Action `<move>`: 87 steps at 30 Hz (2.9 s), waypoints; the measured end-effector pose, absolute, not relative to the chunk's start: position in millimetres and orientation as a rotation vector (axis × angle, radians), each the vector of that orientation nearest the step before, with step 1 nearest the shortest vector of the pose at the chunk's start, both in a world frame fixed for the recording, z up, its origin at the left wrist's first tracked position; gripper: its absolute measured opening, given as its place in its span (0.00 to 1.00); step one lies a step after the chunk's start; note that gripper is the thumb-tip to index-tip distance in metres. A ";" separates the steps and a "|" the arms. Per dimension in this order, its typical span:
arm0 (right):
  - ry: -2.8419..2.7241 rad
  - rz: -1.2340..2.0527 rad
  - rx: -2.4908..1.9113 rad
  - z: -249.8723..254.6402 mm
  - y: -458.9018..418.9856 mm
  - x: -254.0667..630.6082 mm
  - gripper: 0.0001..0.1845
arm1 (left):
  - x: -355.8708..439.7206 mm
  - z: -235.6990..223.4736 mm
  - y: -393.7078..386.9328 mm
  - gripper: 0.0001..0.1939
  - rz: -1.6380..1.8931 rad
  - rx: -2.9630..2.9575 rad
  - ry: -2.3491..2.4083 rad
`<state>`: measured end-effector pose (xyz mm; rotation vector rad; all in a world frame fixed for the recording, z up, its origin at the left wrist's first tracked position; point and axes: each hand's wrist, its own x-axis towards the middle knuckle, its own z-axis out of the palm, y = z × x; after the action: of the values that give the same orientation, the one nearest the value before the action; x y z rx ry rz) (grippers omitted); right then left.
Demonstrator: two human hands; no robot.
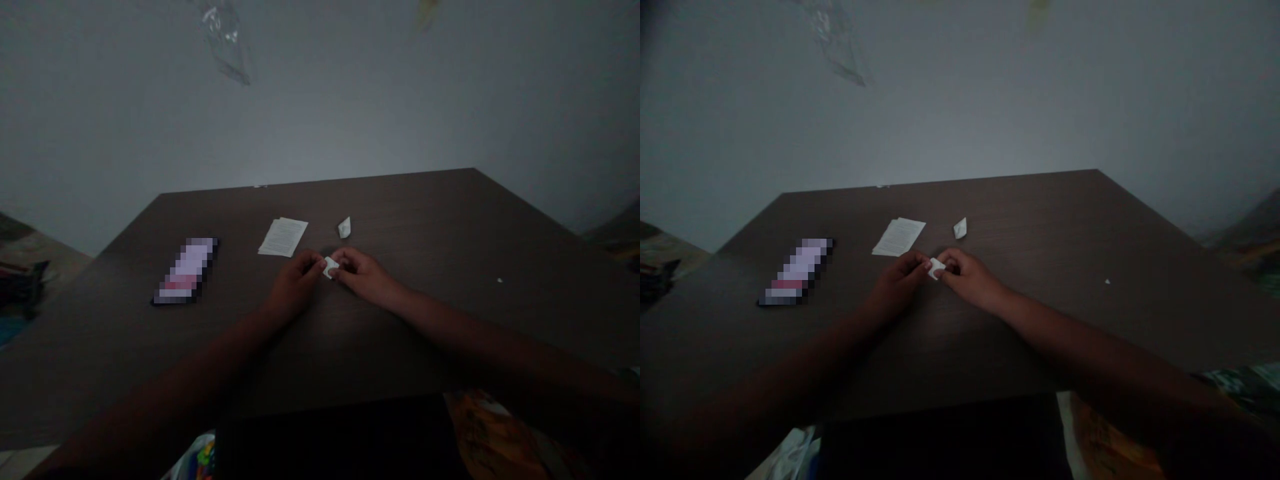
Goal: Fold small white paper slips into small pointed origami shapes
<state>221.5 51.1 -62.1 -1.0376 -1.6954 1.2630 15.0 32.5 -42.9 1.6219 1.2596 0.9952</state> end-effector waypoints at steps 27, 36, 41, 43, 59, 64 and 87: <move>-1.419 1.453 -0.977 -69.3 54.4 213.9 0.21 | 6.6 -39.6 32.4 0.18 0.938 1.285 1.209; -1.468 1.423 -0.949 -63.5 50.5 216.9 0.16 | 5.8 -42.0 31.4 0.16 0.911 1.428 1.164; -1.668 1.333 -0.909 -60.7 46.1 230.4 0.07 | 6.5 -33.9 23.4 0.08 0.816 1.831 1.149; -1.736 1.283 -0.889 -60.3 44.2 233.8 0.03 | 6.0 -29.3 22.0 0.09 0.822 1.962 1.185; -2.038 0.809 -0.822 -50.8 35.7 240.7 0.04 | 0.7 -24.9 18.7 0.06 0.813 2.301 1.035; -2.085 0.760 -0.780 -48.4 33.7 242.1 0.04 | 1.3 -24.1 16.8 0.03 0.792 2.321 1.042; -1.793 1.029 -0.954 -50.5 49.8 247.9 0.04 | 1.1 -15.3 22.2 0.08 0.898 2.057 1.376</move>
<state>247.9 49.8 -50.5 -0.9542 -1.7931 1.0286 1.1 22.2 -15.3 2.0570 1.3760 0.8976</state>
